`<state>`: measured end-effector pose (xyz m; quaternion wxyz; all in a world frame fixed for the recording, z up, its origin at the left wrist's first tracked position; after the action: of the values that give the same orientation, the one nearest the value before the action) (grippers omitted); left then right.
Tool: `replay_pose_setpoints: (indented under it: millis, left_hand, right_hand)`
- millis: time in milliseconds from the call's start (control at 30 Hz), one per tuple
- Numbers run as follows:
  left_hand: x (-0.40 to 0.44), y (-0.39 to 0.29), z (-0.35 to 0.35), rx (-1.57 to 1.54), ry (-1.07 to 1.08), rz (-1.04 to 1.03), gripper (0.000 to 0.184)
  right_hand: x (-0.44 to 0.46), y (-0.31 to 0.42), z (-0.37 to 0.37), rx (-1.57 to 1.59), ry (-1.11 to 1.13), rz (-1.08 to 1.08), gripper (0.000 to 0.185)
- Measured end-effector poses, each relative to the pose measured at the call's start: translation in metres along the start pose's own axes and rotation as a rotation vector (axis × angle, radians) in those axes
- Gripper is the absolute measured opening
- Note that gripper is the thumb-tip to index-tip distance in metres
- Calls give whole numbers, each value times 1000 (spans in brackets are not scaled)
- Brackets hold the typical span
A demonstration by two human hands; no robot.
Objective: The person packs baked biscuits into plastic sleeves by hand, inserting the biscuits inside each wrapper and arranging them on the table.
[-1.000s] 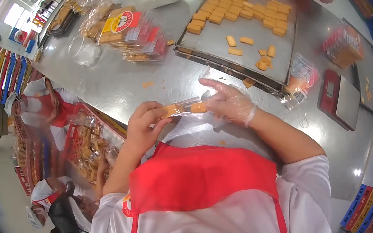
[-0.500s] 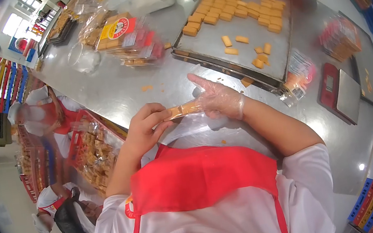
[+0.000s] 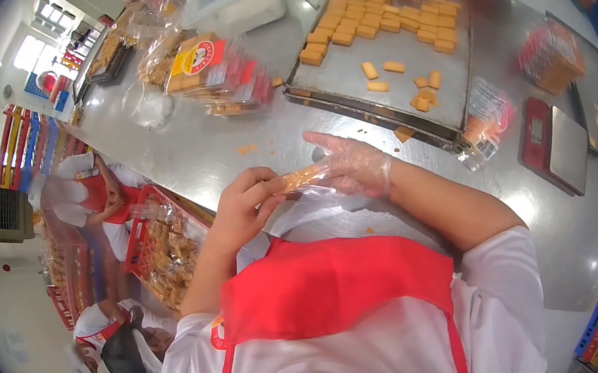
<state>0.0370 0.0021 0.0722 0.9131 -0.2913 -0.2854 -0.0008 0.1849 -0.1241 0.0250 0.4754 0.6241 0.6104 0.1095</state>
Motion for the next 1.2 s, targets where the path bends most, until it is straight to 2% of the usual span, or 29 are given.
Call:
replay_pose_setpoints:
  millis: [100,300,400,467,567,667,700,767,867,900,1000,1100,1200]
  left_hand:
    - [-2,2,0,-19,4,31,26]
    - [-11,20,-12,-380,-116,338,32]
    - [-4,16,-12,-287,-122,105,32]
    - [-3,12,-14,-229,-106,139,33]
    - [-4,9,-18,-175,-123,154,33]
    - [-5,5,-19,-162,-104,96,37]
    - [-5,4,-19,-161,-89,66,39]
    - [-7,8,-21,-182,-103,140,40]
    - [-10,10,-22,-208,-74,186,43]
    - [-10,10,-22,-215,-59,187,43]
    - [-14,15,-24,-285,-106,246,47]
    - [-13,12,-24,-279,-100,204,50]
    - [-15,15,-25,-306,-78,283,51]
  right_hand:
    - [-2,0,-3,-94,-5,97,74]
    - [4,1,5,-187,62,197,74]
    - [3,7,4,-278,4,226,75]
    - [2,6,4,-308,-11,249,74]
    - [-8,11,-2,-277,78,145,72]
    - [0,6,6,-284,-53,222,70]
    - [-3,7,3,-281,-14,178,70]
    - [-8,10,-3,-273,63,90,69]
    - [-2,6,2,-433,-30,170,68]
    - [-3,8,0,-231,-79,136,70]
    - [-6,6,2,-392,59,46,71]
    - [-3,8,2,-286,-58,170,71]
    - [0,-1,5,-318,12,157,69]
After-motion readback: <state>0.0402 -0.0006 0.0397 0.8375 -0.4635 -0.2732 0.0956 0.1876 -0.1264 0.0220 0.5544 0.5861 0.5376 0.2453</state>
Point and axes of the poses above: each hand's wrist, its own x-axis towards the middle knuckle, its own z-axis out of the back of the hand, y = z × x, the point moved 3 cm from there along x, towards the middle knuckle, and after that the axes turned 14 degrees about -y, right-handed, at the moved point
